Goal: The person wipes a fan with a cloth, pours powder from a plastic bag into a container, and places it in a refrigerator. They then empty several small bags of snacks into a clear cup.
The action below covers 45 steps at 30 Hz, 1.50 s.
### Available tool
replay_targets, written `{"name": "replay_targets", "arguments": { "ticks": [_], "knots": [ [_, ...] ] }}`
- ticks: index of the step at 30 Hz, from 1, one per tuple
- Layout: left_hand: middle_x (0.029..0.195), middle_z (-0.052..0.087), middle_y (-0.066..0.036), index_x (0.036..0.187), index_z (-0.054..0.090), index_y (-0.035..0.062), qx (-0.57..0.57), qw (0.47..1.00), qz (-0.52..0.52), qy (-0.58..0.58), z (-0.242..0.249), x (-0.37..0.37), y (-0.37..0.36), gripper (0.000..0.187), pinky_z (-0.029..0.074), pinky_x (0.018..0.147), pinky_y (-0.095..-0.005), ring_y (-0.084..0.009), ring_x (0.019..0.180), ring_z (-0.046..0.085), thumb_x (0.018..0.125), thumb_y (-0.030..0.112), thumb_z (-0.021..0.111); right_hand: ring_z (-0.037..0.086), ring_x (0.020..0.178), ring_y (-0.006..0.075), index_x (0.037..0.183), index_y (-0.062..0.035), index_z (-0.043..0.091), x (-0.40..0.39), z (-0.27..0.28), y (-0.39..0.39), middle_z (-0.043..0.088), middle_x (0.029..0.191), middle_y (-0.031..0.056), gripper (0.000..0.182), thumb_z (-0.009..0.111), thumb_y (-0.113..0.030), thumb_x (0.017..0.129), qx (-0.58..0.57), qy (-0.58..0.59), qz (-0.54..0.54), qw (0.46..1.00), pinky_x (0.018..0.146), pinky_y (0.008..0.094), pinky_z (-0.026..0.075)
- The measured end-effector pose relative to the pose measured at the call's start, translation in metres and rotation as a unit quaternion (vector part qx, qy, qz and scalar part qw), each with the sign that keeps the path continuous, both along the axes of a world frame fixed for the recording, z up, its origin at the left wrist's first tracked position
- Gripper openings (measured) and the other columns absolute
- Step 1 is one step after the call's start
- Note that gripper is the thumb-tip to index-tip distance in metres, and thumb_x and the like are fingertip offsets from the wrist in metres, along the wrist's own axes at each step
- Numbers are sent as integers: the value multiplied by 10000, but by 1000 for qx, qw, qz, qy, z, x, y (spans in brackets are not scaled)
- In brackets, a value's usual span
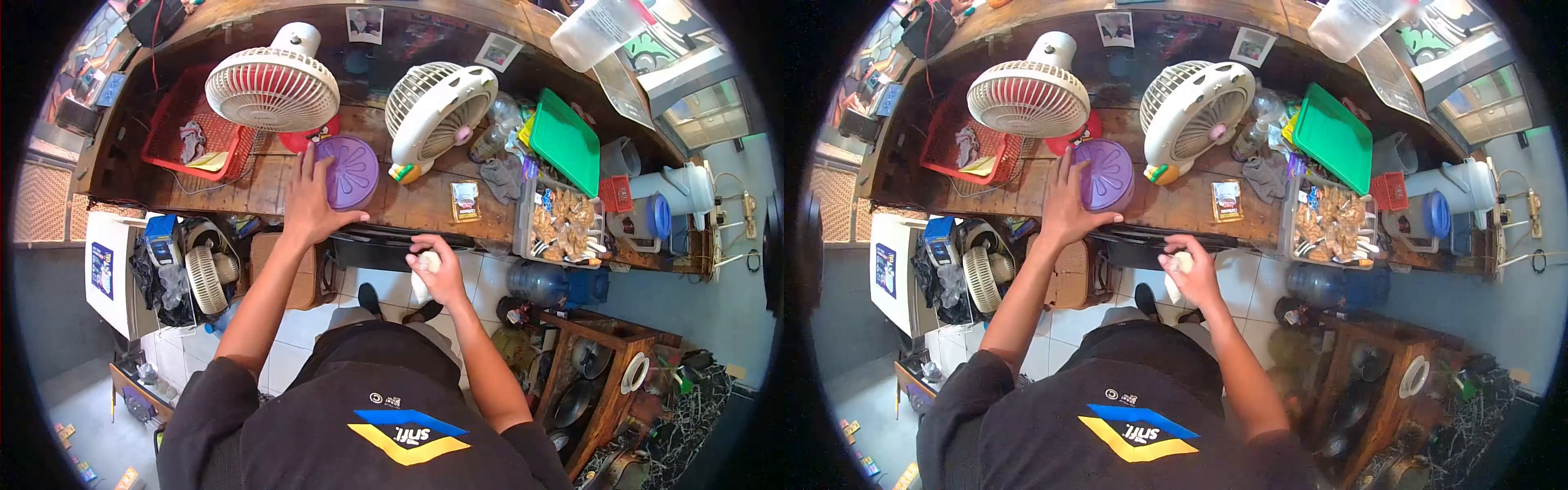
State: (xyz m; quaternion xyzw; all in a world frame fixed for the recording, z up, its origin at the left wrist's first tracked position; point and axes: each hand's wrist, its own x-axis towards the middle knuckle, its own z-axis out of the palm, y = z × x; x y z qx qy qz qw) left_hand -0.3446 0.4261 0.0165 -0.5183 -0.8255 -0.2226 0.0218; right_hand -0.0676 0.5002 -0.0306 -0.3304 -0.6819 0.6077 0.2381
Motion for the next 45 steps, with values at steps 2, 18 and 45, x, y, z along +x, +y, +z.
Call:
{"name": "replay_targets", "arguments": {
  "ticks": [2,18,45],
  "knots": [
    [1463,439,-296,1390,471,50,20,999,1,-36,-7,-12,4,1104,389,1122,-542,-481,1350,437,514,511,959,656,1006,192,1239,-37,621,-23,2,4,691,1085,100,447,808,-196,865,-8,-66,15,998,892,339,526],
    [1388,469,-271,1320,577,84,84,982,-107,-131,30,6,-40,1047,409,1094,-559,-464,1305,465,453,542,944,571,1309,388,1543,-39,365,-85,39,3,552,1445,219,1230,972,-447,553,259,-68,19,963,1067,468,489],
    [1369,544,-249,1357,505,73,0,949,4,-315,-43,-60,-43,907,436,1084,-459,-383,1261,553,657,487,905,674,1175,261,1518,-6,381,-31,22,0,620,1371,174,1212,1027,-307,538,139,18,-62,988,986,385,551]
  ]
}}
